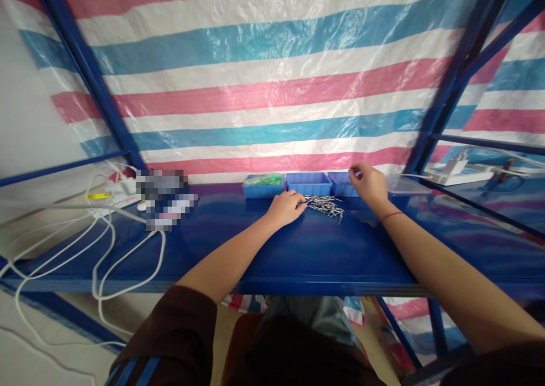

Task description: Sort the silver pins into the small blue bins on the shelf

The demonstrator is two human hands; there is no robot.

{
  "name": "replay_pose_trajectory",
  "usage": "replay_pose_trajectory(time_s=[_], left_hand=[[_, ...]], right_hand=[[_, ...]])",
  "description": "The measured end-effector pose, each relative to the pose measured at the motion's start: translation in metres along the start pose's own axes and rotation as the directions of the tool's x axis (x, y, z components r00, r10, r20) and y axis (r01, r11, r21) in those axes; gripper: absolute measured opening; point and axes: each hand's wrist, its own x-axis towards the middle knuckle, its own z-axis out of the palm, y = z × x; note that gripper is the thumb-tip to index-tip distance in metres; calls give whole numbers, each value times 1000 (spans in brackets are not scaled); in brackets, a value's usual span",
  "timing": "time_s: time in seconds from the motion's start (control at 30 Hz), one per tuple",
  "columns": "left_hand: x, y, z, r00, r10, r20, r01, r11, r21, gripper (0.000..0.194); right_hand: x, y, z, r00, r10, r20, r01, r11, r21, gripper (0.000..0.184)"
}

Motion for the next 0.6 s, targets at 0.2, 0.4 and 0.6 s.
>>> replay_pose_trajectory(time_s=[0.2, 0.4, 0.6], left_hand=[[-2, 2, -1, 996, -20, 88, 12, 995, 98, 24], [-2, 4, 1, 998, -65, 20, 63, 994, 94, 24], [8, -3, 6, 982, -167, -89, 132, 942, -310, 19]], right_hand=[[0, 9, 5, 999, -40, 21, 42, 995, -89, 27], [-8, -25, 9, 927, -234, 292, 203, 970, 132, 22], [-24, -56, 10, 821, -296, 488, 48, 888, 458, 23]])
